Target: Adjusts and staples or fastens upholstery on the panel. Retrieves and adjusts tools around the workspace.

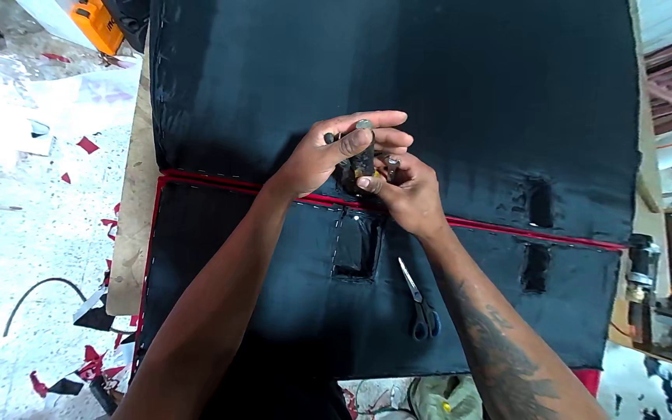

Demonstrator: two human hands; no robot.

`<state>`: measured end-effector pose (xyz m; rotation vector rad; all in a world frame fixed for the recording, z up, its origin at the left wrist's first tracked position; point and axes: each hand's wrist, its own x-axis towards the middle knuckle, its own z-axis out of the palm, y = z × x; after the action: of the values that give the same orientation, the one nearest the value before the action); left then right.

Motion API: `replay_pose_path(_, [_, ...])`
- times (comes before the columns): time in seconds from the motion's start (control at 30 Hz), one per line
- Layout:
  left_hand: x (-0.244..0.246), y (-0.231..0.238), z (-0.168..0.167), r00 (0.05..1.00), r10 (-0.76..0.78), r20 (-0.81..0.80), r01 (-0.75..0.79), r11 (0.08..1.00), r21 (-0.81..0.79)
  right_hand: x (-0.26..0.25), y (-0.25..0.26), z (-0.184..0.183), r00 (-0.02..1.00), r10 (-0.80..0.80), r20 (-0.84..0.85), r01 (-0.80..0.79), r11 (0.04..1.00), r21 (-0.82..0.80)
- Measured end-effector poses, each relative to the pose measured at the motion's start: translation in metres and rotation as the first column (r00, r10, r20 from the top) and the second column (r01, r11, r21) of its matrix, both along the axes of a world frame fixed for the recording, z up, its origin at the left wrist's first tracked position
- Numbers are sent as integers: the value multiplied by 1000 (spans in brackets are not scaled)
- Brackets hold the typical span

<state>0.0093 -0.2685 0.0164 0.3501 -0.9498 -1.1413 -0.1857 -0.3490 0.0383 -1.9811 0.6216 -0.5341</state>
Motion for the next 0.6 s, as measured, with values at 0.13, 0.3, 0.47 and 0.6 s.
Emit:
replay_pose_path(0.13, [6,7,-4,1000,8,-29,-8,1000,4,0,0,1,1000,-9,-20,9,1000,-28])
replay_pose_path(0.3, [10,14,-11,993,35,-117,-33,999,21,0,3,6,999,-29,-25,28,998,-51])
replay_pose_path(0.47, [-1,10,-14,994,11,-107,-12,1000,-8,-1,7,-3,999,-22,-40,22,1000,-15])
replay_pose_path(0.6, [-2,9,-15,993,30,-116,-33,999,-29,0,9,-1,999,-18,-43,17,1000,-8])
